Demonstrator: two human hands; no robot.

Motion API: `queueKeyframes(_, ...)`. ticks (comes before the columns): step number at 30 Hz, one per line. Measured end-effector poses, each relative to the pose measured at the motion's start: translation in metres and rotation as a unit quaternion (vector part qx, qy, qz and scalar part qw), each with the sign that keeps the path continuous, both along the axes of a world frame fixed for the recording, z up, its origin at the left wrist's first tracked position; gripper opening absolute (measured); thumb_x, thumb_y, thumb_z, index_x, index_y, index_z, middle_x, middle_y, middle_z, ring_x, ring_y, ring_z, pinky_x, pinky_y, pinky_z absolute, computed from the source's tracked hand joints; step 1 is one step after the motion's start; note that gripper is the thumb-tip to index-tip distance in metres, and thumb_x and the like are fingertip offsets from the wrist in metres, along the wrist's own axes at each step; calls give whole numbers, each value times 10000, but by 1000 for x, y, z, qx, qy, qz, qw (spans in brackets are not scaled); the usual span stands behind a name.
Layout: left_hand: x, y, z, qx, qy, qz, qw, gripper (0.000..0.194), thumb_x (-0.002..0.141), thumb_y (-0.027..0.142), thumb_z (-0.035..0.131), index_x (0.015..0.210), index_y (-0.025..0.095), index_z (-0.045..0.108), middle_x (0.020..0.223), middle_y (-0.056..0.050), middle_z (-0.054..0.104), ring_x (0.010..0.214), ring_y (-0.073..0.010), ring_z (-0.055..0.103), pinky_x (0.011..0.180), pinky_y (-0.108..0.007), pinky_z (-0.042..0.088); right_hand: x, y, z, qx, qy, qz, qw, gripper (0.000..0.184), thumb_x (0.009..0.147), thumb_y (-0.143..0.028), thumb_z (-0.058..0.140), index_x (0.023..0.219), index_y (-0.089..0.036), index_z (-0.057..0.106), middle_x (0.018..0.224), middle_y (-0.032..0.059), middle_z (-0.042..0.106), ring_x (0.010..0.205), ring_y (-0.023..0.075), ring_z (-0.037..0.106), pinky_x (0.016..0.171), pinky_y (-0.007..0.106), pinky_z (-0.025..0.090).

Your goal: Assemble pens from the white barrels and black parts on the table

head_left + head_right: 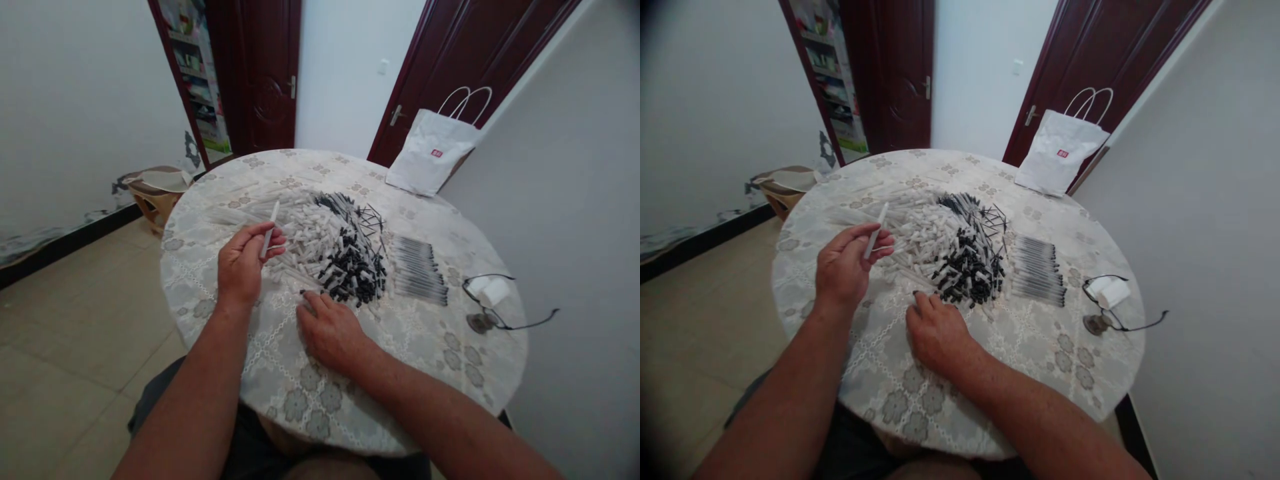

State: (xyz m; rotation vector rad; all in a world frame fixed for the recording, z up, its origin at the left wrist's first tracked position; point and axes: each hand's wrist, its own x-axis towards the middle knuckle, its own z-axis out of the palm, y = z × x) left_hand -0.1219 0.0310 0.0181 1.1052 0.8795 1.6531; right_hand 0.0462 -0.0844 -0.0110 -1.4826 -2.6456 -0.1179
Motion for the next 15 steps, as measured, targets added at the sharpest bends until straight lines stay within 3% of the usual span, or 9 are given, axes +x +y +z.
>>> queueKeyframes(5,3,-4,-1,-22,23,-6,999,296,814,275,732,1084,217,623,1006,-60,756,829,-201,749,745,-383,636,26,12,22,13,46,-63,997,150,998,-243,517,1039,-221,660,1242,91,644,975,201,622,723,282,498)
queueKeyframes(9,7,-5,-1,-54,-24,-21,998,476,794,248,756,1208,246,522,990,-44,751,859,-215,758,774,-411,631,84,28,47,60,32,-253,965,176,1010,-295,512,1002,-214,668,1012,92,693,836,201,643,663,286,433)
queueKeyframes(12,11,-5,-2,-84,-40,-44,995,437,780,265,769,1171,205,584,1006,-62,743,872,-211,752,782,-381,620,126,34,52,15,-4,-343,939,173,977,-340,572,955,-206,680,909,96,729,806,226,667,643,300,386)
queueKeyframes(15,15,-6,-4,-99,-43,-60,992,333,763,297,784,1037,173,642,1014,-70,738,898,-205,739,771,-342,604,144,35,46,-42,-3,-357,933,199,964,-380,590,960,-216,701,879,94,751,827,238,688,662,303,381)
